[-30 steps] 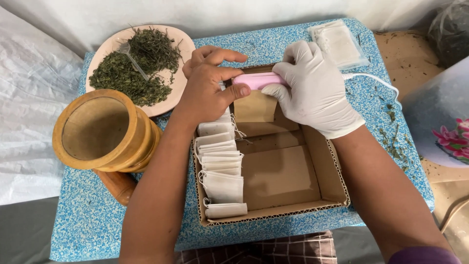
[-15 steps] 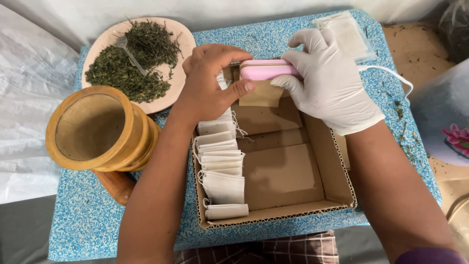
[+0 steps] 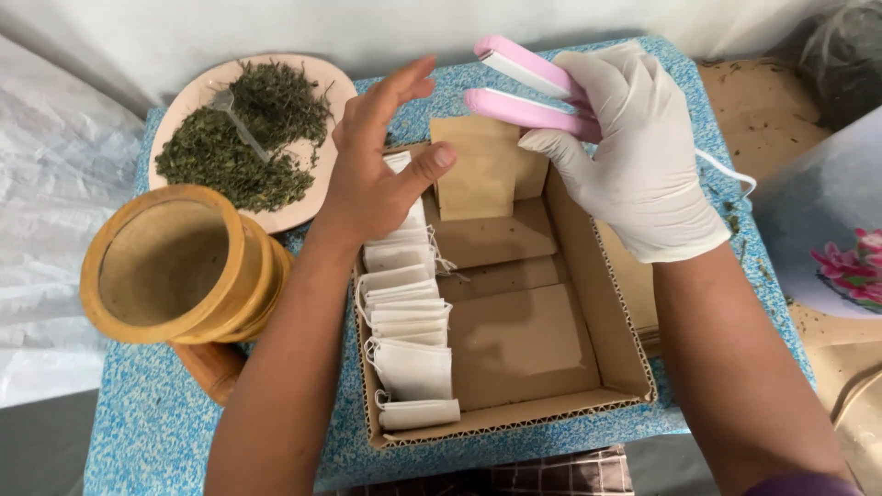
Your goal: Using a handheld heat sealer to close individual tea bags and organizing them into a cardboard box.
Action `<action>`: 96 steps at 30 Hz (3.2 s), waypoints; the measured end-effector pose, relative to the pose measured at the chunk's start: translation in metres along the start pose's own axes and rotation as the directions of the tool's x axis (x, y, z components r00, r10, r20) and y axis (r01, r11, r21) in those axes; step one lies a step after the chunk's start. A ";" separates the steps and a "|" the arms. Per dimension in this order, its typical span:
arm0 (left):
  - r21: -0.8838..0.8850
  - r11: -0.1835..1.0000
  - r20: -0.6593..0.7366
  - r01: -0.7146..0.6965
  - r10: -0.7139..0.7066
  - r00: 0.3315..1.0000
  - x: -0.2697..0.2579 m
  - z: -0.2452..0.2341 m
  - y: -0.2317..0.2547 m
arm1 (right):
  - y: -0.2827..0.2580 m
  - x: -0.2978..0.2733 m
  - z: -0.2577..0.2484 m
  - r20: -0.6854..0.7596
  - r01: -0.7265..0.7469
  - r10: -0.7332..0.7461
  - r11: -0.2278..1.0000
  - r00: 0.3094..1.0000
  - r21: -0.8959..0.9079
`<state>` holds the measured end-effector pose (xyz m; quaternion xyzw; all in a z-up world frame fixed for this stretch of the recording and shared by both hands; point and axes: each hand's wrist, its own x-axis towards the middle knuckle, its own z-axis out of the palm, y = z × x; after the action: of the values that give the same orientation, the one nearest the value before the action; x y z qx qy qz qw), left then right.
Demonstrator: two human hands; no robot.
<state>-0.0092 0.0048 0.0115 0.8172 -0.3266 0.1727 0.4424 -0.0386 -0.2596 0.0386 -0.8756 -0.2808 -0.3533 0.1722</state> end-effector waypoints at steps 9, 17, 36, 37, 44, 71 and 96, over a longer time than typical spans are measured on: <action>0.280 0.906 0.123 -0.316 0.293 0.948 0.058 0.005 0.054 | 0.001 -0.008 -0.055 0.243 -0.165 0.183 0.982 0.953 -0.092; 0.331 0.789 0.390 -0.518 0.386 0.836 0.105 0.077 0.083 | 0.024 -0.072 -0.094 0.178 -0.288 0.373 0.881 0.910 -0.376; 0.305 0.623 0.883 -0.720 0.098 0.458 0.099 0.265 0.130 | 0.044 -0.206 -0.076 0.090 -0.559 0.805 0.482 0.586 -0.675; 0.306 0.623 0.883 -0.720 0.096 0.459 0.098 0.267 0.126 | 0.039 -0.197 -0.084 0.090 -0.559 0.805 0.483 0.587 -0.674; 0.286 0.783 0.846 -0.552 0.064 0.529 0.103 0.243 0.121 | 0.018 -0.157 -0.109 0.138 -0.534 0.789 0.521 0.598 -0.665; 0.632 0.753 0.178 0.184 -0.371 0.911 0.022 -0.006 0.037 | 0.010 0.023 0.044 0.409 0.131 0.052 0.904 0.911 -0.407; 0.273 0.947 0.210 0.172 -0.233 0.950 0.012 0.003 0.015 | -0.022 0.018 -0.029 0.302 -0.464 0.377 0.830 0.876 0.310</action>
<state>-0.0107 -0.0077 0.0256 0.9107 -0.2668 0.0661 0.3083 -0.0564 -0.2502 0.0741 -0.9015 -0.1597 -0.1437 0.3758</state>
